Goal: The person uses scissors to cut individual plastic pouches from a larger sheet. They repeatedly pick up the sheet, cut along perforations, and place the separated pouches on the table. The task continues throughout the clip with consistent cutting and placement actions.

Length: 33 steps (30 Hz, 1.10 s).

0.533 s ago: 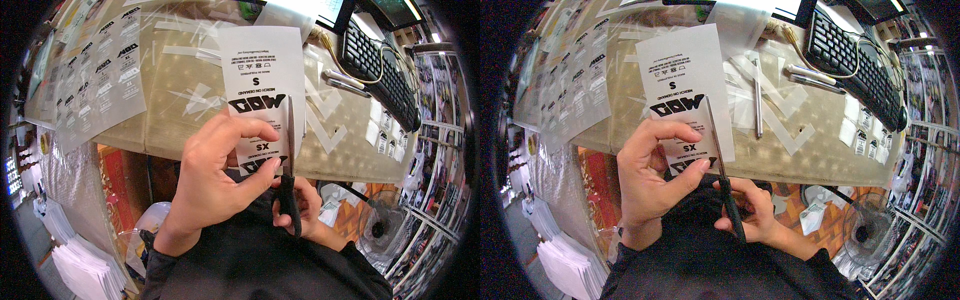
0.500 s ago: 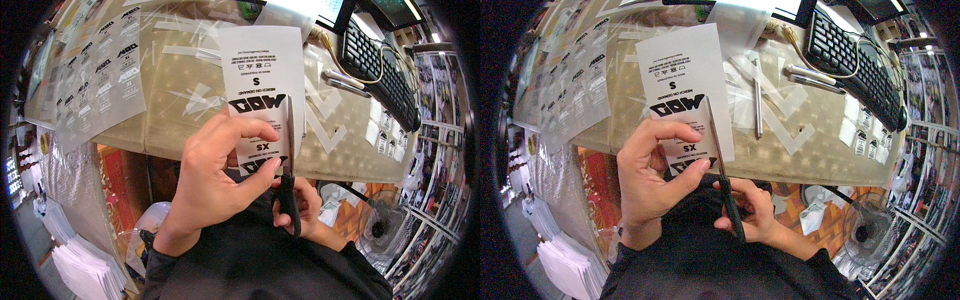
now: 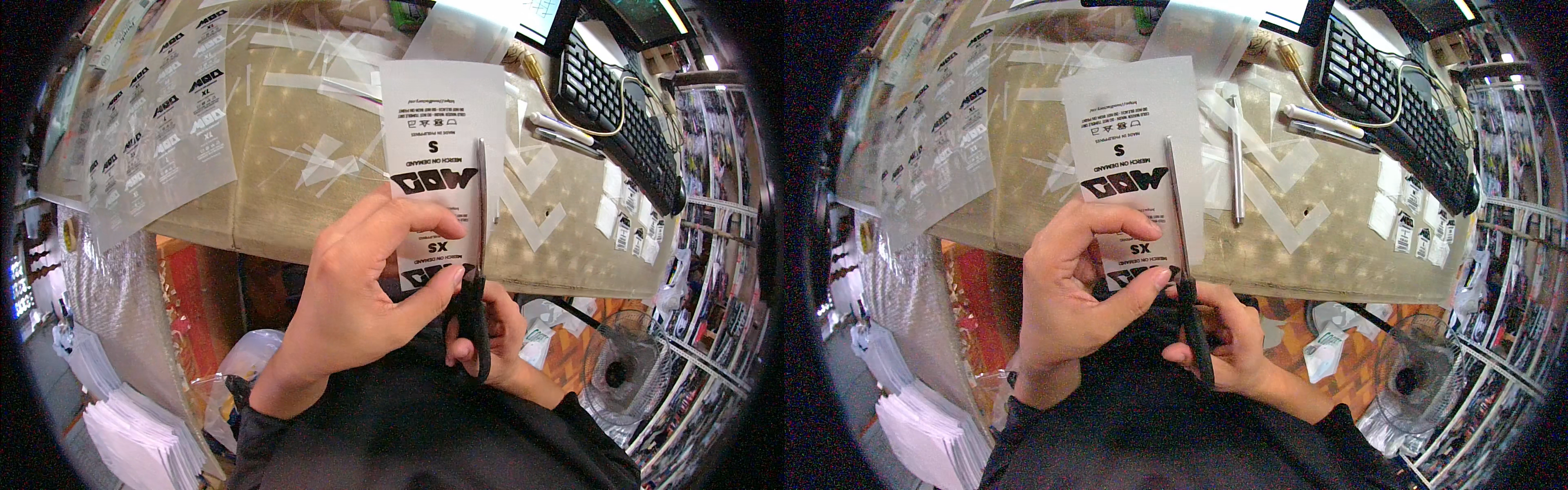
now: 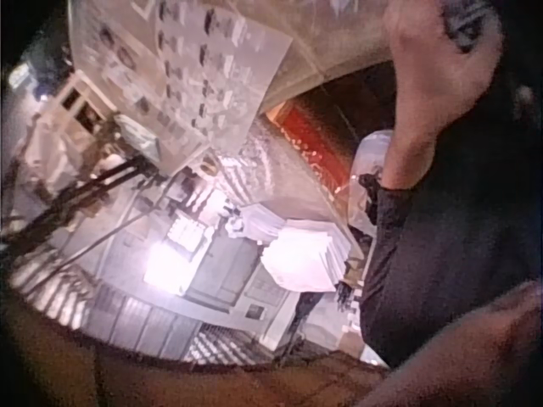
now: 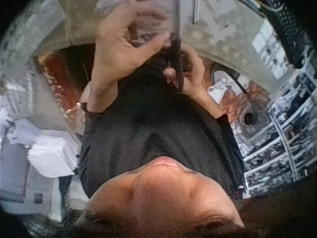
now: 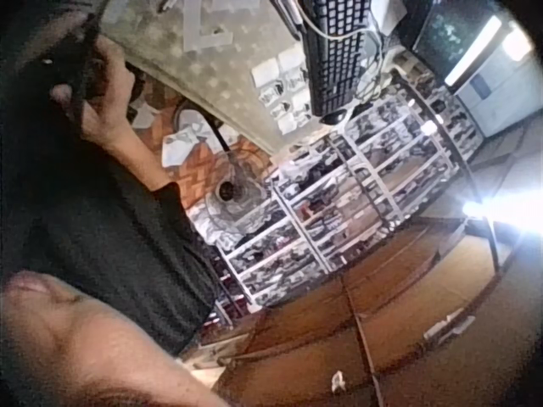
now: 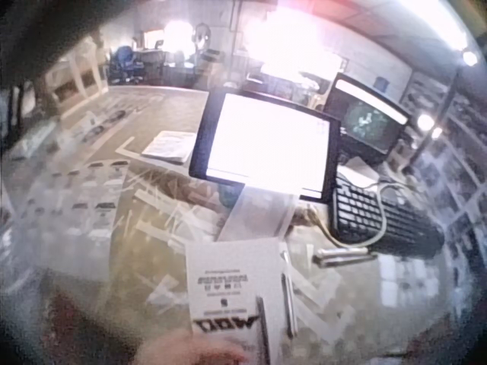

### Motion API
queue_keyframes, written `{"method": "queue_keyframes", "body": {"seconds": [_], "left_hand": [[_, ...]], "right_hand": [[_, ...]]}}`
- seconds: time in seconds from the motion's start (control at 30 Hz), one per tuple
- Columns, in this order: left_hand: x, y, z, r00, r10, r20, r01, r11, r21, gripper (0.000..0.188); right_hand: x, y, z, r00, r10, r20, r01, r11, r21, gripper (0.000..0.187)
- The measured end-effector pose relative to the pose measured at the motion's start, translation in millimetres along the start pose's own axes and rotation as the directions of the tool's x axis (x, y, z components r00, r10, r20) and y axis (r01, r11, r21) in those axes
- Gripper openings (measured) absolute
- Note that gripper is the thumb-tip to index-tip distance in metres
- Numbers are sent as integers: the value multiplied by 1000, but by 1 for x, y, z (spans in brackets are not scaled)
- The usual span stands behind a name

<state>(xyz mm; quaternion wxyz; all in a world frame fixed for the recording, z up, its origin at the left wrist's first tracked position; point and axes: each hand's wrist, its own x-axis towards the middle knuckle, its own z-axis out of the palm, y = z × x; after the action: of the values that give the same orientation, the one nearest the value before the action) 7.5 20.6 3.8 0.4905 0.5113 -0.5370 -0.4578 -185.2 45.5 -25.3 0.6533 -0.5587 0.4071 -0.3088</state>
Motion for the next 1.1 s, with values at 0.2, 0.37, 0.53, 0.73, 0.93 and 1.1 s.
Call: {"method": "queue_keyframes", "body": {"seconds": [0.2, 0.37, 0.53, 0.73, 0.93, 1.1], "left_hand": [[-3, -2, 4, 998, -57, 25, 59, 996, -66, 30], [-1, -1, 4, 995, -41, 87, 41, 999, 7, 30], [-4, 1, 4, 989, -99, 108, 98, 995, 14, 30], [-8, 0, 7, 982, -97, 163, 100, 995, -9, 36], [1, 3, -2, 982, 81, 171, -89, 995, 43, 65], [4, 4, -18, 942, 142, 304, -164, 985, 48, 82]], "right_hand": [[5, -4, 1, 998, 44, -44, -40, 996, 82, 73], [6, -5, -2, 998, 41, -45, -40, 999, 20, 68], [7, -1, -2, 998, 4, -67, -2, 999, 44, 60], [12, -6, -1, 994, 30, -110, -19, 995, 97, 61], [7, -7, -8, 994, 100, -52, -92, 985, 144, 61], [-1, -2, -21, 1000, 12, -27, -10, 997, 82, 61]]}}
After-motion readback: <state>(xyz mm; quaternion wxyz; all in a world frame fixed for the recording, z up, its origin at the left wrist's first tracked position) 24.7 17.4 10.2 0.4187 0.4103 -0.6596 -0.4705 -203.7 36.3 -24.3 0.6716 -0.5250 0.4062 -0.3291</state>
